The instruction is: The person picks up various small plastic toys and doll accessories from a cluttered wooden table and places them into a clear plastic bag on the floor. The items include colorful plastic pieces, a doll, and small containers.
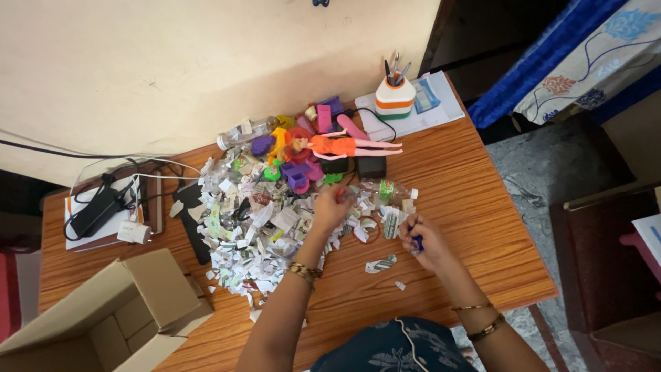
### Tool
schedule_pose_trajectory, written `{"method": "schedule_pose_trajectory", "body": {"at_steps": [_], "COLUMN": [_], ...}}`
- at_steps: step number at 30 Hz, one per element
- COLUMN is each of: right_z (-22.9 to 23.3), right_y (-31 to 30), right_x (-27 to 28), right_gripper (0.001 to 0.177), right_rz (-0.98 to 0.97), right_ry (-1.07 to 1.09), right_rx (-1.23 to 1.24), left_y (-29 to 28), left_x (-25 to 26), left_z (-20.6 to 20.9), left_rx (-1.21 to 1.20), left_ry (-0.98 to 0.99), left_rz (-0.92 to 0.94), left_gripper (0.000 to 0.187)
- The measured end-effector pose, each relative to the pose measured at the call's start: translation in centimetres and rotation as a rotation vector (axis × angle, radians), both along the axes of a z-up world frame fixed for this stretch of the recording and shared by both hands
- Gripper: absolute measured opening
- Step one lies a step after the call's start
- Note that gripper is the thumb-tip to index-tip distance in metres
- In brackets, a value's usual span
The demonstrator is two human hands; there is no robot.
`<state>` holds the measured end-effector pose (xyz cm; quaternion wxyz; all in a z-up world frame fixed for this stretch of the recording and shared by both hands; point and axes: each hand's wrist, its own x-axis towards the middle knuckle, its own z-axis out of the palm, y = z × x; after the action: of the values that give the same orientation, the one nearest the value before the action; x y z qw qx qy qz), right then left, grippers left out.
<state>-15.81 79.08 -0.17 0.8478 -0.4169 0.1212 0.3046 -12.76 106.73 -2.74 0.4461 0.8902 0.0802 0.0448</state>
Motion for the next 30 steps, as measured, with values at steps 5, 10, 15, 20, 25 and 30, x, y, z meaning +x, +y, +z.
{"method": "schedule_pose_trajectory", "body": {"at_steps": [5, 10, 15, 20, 25, 30], "right_z": [0.3, -0.1, -1.1, -0.2, 0.8, 0.1], "right_y": [-0.4, -1.0, -1.0, 0.2, 0.9, 0.4], "right_x": [-0.8, -1.4, -1.6, -1.7, -1.9, -2.1], "right_gripper": [0.015, 0.017, 0.018, 0.016, 0.016, 0.017], "right_rz": [0.026, 0.022, 0.037, 0.087, 0.129, 0.131], "right_ry": [-0.007, 0.024, 0.018, 0.011, -0.028, -0.044], "right_rx": [-0.065, -0.109, -0.127, -0.151, -0.193, -0.189], "left_y": [-1.9, -2.1, -0.7, -0.5, -1.9, -2.3], "left_x": [0.0, 0.2, -0.3, -0.6, 0.0, 0.9], "left_z": [1.2, -0.4, -2.2, -1.2, -0.3, -1.9], "left_rx": [0.205, 0.308, 0.274, 0.276, 0.306, 0.323], "left_ry": [0.024, -0.007, -0.105, -0.109, -0.082, -0.071], "left_rz": [0.002, -0.018, -0.005, 0.011, -0.019, 0.023], "left_gripper": [0.029, 0.018, 0.013, 0.014, 0.023, 0.016]}}
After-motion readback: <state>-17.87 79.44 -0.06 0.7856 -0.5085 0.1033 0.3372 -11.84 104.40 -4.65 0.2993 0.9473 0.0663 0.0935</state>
